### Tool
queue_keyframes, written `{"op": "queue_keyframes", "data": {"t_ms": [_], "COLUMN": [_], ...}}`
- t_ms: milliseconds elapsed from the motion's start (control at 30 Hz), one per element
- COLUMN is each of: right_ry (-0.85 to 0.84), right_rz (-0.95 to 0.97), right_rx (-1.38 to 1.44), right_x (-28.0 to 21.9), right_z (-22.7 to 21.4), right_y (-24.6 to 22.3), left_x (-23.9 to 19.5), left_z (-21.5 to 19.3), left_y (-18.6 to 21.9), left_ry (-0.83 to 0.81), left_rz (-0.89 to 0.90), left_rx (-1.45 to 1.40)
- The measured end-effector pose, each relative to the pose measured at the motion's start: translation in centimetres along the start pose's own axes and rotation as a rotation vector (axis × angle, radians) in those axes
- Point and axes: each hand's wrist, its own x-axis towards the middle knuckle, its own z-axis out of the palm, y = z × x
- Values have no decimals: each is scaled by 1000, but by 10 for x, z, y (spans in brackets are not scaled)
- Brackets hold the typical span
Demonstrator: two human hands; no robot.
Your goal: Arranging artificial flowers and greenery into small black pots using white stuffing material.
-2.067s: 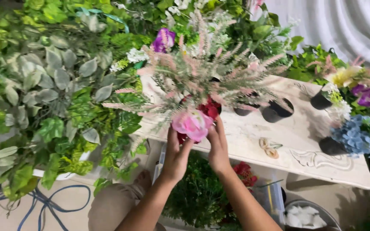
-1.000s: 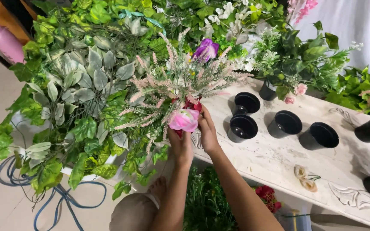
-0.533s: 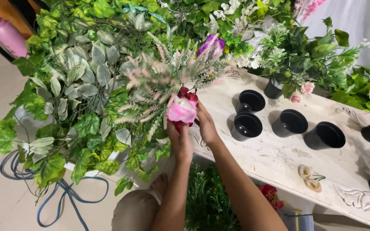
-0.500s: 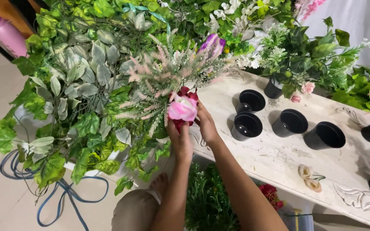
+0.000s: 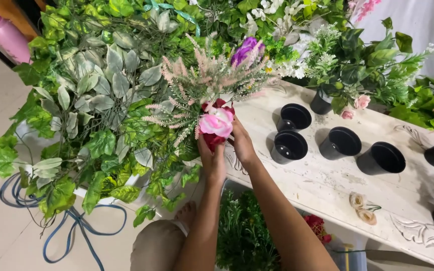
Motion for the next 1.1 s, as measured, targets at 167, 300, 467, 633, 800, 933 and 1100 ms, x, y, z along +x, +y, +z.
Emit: {"op": "queue_keyframes", "data": {"t_ms": [167,300,467,633,800,933,1100], "right_ry": [85,105,131,186,182,300,507], "right_rz": [-10,-15,-54,-91,-291,-232,-145], "right_rx": [74,85,39,-93,-279,-350,-551], "right_x": [-8,-18,-41,-93,-157,-213,-267], "right_z": [-6,-13,-26,-32,-68,-100,-138], "right_y": [8,13,20,2,13,12,48], "left_x": [-14,-31,-68,-95,-128,-165,-221], "left_z": [-5,-7,-1,4,5,11,20], "left_y": [2,11,41,53,71,52,41], "left_ry": [57,90,87,-6,-305,-491,-838], "left_rz": [-17,7,12,-23,65,154,-89], "left_rx": [17,81,130,162,344,452,553]}}
